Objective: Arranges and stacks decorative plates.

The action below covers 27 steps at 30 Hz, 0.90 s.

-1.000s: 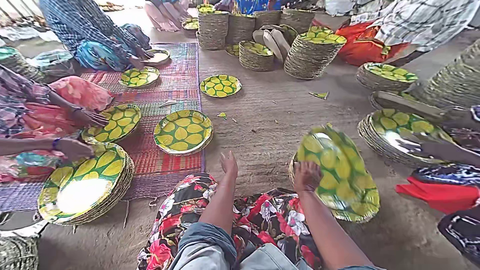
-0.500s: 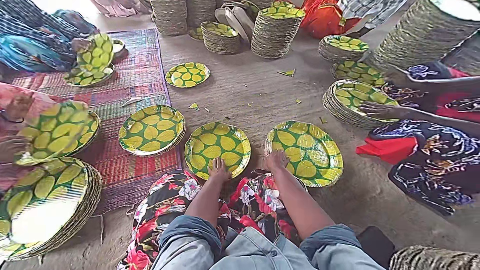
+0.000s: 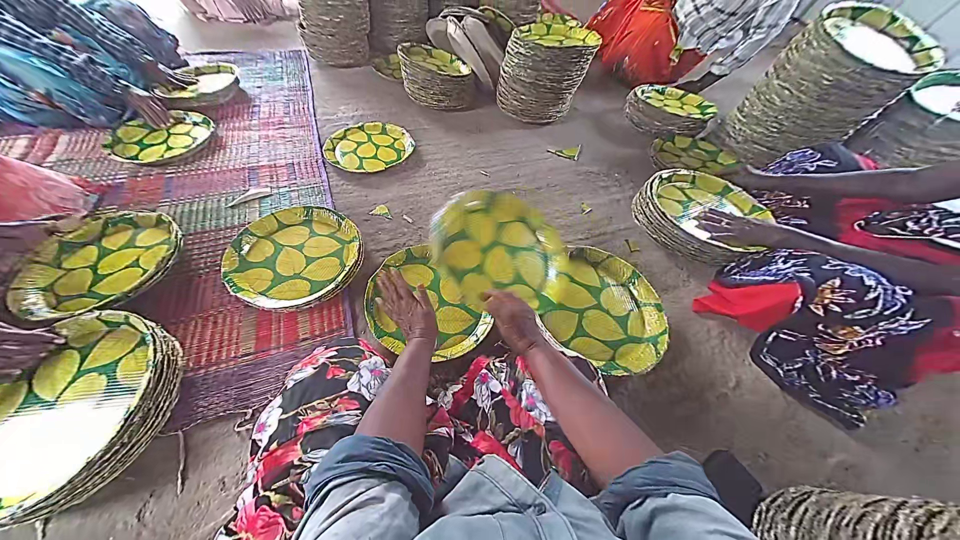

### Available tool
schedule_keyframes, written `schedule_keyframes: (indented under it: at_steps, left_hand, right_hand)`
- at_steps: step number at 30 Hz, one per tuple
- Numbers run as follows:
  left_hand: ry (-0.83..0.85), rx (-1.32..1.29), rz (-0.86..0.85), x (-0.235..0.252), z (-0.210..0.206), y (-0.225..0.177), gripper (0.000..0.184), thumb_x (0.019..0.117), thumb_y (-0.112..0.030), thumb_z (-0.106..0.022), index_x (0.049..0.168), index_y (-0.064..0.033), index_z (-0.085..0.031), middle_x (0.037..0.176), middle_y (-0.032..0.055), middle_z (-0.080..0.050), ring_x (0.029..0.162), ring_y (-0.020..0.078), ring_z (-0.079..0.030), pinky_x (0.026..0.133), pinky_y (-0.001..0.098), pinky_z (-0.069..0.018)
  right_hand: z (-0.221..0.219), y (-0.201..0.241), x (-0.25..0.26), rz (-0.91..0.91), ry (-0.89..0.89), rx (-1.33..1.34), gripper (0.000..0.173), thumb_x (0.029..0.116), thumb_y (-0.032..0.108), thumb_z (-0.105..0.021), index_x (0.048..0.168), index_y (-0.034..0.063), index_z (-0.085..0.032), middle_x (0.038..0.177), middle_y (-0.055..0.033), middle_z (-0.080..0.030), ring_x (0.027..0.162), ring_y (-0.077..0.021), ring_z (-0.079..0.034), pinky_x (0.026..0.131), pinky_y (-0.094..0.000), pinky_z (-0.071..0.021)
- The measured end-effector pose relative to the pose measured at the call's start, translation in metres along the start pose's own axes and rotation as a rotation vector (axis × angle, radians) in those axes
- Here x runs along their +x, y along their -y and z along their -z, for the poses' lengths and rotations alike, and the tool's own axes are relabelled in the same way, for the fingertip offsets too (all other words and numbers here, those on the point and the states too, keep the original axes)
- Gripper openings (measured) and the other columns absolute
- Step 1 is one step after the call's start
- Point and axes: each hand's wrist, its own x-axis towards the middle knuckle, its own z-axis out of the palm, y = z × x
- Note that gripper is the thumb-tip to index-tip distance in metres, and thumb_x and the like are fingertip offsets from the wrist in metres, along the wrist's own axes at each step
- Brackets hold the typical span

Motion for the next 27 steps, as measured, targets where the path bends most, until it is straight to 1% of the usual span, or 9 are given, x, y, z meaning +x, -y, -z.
schedule_keyframes:
  at_steps: [2, 5, 7, 10, 13, 17, 21, 25, 27]
  left_hand:
    - [-0.007, 0.047, 0.020, 0.005, 0.003, 0.005, 0.069, 0.1078, -0.040, -0.027, 0.163, 0.0002, -0.017, 0.171, 0.0262, -0.005, 0.160, 0.0406, -0.004, 0.125, 0.0621, -0.0031]
    - [0.526, 0.240, 0.073, -0.002, 0.010, 0.004, 0.072, 0.1087, -0.042, -0.045, 0.164, -0.0025, -0.020, 0.171, 0.0244, -0.007, 0.160, 0.0389, -0.005, 0.125, 0.0658, -0.0066]
    - [0.875, 0.431, 0.049, -0.010, 0.001, 0.008, 0.084, 0.1055, -0.045, -0.051, 0.165, -0.0026, -0.010, 0.172, 0.0222, 0.000, 0.160, 0.0379, 0.001, 0.125, 0.0658, -0.0043]
    - [0.973, 0.503, -0.015, -0.017, -0.007, 0.008, 0.093, 0.1013, -0.044, -0.060, 0.165, -0.0028, -0.005, 0.172, 0.0214, 0.004, 0.160, 0.0370, 0.004, 0.125, 0.0645, -0.0023]
    - [0.962, 0.495, -0.073, -0.010, -0.012, 0.013, 0.092, 0.1002, -0.044, -0.062, 0.166, -0.0065, -0.010, 0.173, 0.0187, 0.001, 0.161, 0.0346, 0.003, 0.125, 0.0637, -0.0007]
    - [0.868, 0.478, -0.073, -0.009, -0.021, 0.020, 0.080, 0.0981, -0.029, -0.067, 0.165, -0.0154, -0.025, 0.174, 0.0148, -0.008, 0.161, 0.0363, 0.001, 0.120, 0.0743, -0.0002]
    - [0.889, 0.412, 0.011, -0.005, -0.021, 0.017, 0.082, 0.0972, -0.027, -0.068, 0.165, -0.0179, -0.023, 0.174, 0.0125, -0.007, 0.160, 0.0370, -0.001, 0.118, 0.0766, -0.0065]
    - [0.488, 0.193, 0.011, -0.002, -0.011, 0.006, 0.068, 0.1092, -0.036, -0.045, 0.164, -0.0047, -0.019, 0.171, 0.0235, -0.013, 0.160, 0.0396, -0.009, 0.123, 0.0693, -0.0077]
    - [0.137, 0.089, -0.070, 0.003, -0.008, 0.003, 0.066, 0.1100, -0.036, -0.032, 0.163, 0.0012, -0.020, 0.170, 0.0277, -0.012, 0.159, 0.0417, -0.008, 0.124, 0.0663, -0.0053]
  right_hand:
    - [-0.010, 0.009, 0.003, 0.147, 0.331, -0.027, 0.037, 0.1100, 0.017, -0.043, 0.131, -0.0030, -0.066, 0.140, -0.0212, -0.064, 0.134, -0.0370, -0.059, 0.114, -0.0534, -0.0430]
    - [-0.019, 0.004, 0.010, 0.055, 0.646, -0.119, 0.038, 0.1096, 0.017, -0.043, 0.139, 0.0029, -0.061, 0.147, -0.0206, -0.058, 0.143, -0.0362, -0.048, 0.121, -0.0596, -0.0258]
    - [-0.016, -0.003, 0.012, -0.142, 0.529, -0.134, 0.041, 0.1043, 0.009, -0.047, 0.143, 0.0048, -0.060, 0.155, -0.0195, -0.050, 0.150, -0.0361, -0.040, 0.123, -0.0625, -0.0213]
    - [0.003, -0.007, 0.013, -0.475, 0.264, -0.168, 0.049, 0.1060, 0.019, -0.052, 0.149, -0.0031, -0.049, 0.158, -0.0260, -0.042, 0.150, -0.0421, -0.037, 0.119, -0.0663, -0.0264]
    - [0.017, -0.017, 0.013, -0.775, 0.321, -0.175, 0.050, 0.1038, 0.017, -0.055, 0.145, -0.0105, -0.048, 0.154, -0.0305, -0.044, 0.147, -0.0435, -0.039, 0.116, -0.0649, -0.0314]
    - [0.020, -0.021, 0.015, -0.859, 0.352, -0.168, 0.041, 0.1006, 0.005, -0.052, 0.140, -0.0059, -0.055, 0.151, -0.0262, -0.050, 0.144, -0.0386, -0.045, 0.116, -0.0617, -0.0329]
    - [0.022, -0.030, 0.012, -0.860, 0.180, -0.103, 0.046, 0.1109, 0.030, -0.043, 0.147, 0.0040, -0.054, 0.150, -0.0233, -0.053, 0.145, -0.0378, -0.045, 0.120, -0.0629, -0.0258]
    - [0.020, -0.019, 0.008, -0.507, -0.213, -0.181, 0.033, 0.1074, 0.017, -0.049, 0.125, -0.0035, -0.069, 0.129, -0.0286, -0.065, 0.129, -0.0443, -0.058, 0.106, -0.0627, -0.0414]
    - [0.006, -0.013, 0.006, -0.189, -0.194, -0.135, 0.028, 0.1048, 0.009, -0.052, 0.118, -0.0065, -0.071, 0.125, -0.0278, -0.068, 0.121, -0.0451, -0.064, 0.099, -0.0619, -0.0494]
